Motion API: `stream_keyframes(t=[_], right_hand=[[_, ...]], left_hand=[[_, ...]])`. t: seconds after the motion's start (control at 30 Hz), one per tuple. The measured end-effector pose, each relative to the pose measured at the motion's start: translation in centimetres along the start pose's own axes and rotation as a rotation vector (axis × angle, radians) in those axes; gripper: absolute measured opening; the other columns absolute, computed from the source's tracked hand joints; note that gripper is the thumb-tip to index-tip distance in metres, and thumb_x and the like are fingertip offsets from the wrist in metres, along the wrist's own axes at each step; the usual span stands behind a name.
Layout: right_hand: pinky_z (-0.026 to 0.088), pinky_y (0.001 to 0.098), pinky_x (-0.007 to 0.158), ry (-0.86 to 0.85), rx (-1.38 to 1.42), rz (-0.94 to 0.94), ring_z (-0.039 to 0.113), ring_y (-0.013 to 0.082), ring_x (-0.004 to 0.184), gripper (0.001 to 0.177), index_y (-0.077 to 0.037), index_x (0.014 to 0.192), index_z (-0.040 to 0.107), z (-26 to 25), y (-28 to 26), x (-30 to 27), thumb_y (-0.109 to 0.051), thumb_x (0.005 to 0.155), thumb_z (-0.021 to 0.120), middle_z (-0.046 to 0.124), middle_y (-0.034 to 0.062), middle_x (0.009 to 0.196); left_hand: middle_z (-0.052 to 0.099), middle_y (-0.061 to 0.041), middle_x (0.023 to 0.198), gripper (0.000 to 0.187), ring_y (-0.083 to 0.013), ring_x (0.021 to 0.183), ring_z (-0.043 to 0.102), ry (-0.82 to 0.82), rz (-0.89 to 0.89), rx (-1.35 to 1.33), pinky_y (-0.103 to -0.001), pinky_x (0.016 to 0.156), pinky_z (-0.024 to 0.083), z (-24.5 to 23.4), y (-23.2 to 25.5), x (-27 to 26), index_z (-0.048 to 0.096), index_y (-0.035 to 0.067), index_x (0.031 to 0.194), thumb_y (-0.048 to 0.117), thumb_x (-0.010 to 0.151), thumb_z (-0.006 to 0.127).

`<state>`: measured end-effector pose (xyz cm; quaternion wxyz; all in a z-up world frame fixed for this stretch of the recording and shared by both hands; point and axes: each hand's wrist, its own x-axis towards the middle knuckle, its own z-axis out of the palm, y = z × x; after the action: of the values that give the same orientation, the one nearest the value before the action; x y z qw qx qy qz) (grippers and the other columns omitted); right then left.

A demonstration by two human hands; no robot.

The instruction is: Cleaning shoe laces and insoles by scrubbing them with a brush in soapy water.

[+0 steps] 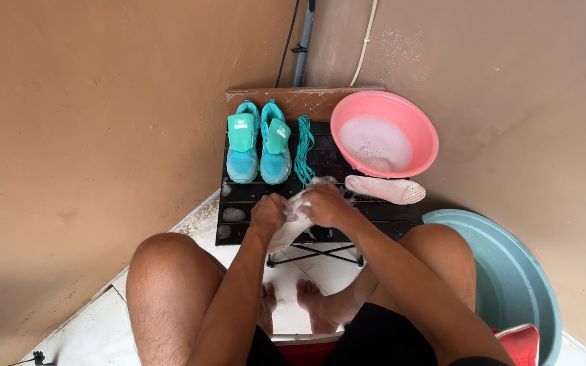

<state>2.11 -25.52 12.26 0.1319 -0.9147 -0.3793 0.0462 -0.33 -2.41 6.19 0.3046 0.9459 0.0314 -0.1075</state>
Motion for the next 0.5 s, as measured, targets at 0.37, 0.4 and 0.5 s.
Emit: stream_keyframes(t=[0.37,0.4,0.5], right_hand=[[0.053,0.0643,0.106,-0.053,0.04,0.076,0.077,0.0431,0.113,0.032,-0.015,0.118,0.089,1.2,0.9,-0.3,-0.045,0.113,0.08,0.085,0.0107,0.11],[0.055,0.0692,0.114,-0.134,0.228,0.121,0.077,0.0503,0.125,0.041,-0.01,0.132,0.09,1.4,1.3,-0.4,-0.046,0.116,0.079,0.09,0.0172,0.124],[0.045,0.0539,0.093,0.088,-0.138,-0.003,0.072,0.0359,0.096,0.031,-0.015,0.1,0.086,3.5,4.1,0.2,-0.044,0.108,0.08,0.078,0.0058,0.095]], left_hand=[[0.082,-0.024,0.134,0.038,-0.047,0.127,0.085,-0.013,-0.01,0.087,-0.066,0.104,0.073,2.3,-0.8,1.6,0.079,0.007,0.141,0.022,0.106,0.075],[0.082,-0.022,0.135,0.04,-0.0472,0.128,0.085,-0.007,-0.005,0.092,-0.066,0.105,0.073,1.9,-0.8,1.1,0.078,0.008,0.143,0.022,0.106,0.074],[0.08,-0.026,0.136,0.037,-0.0502,0.13,0.084,-0.021,0.005,0.092,-0.069,0.107,0.072,2.0,-0.2,0.9,0.077,0.007,0.142,0.021,0.108,0.073]])
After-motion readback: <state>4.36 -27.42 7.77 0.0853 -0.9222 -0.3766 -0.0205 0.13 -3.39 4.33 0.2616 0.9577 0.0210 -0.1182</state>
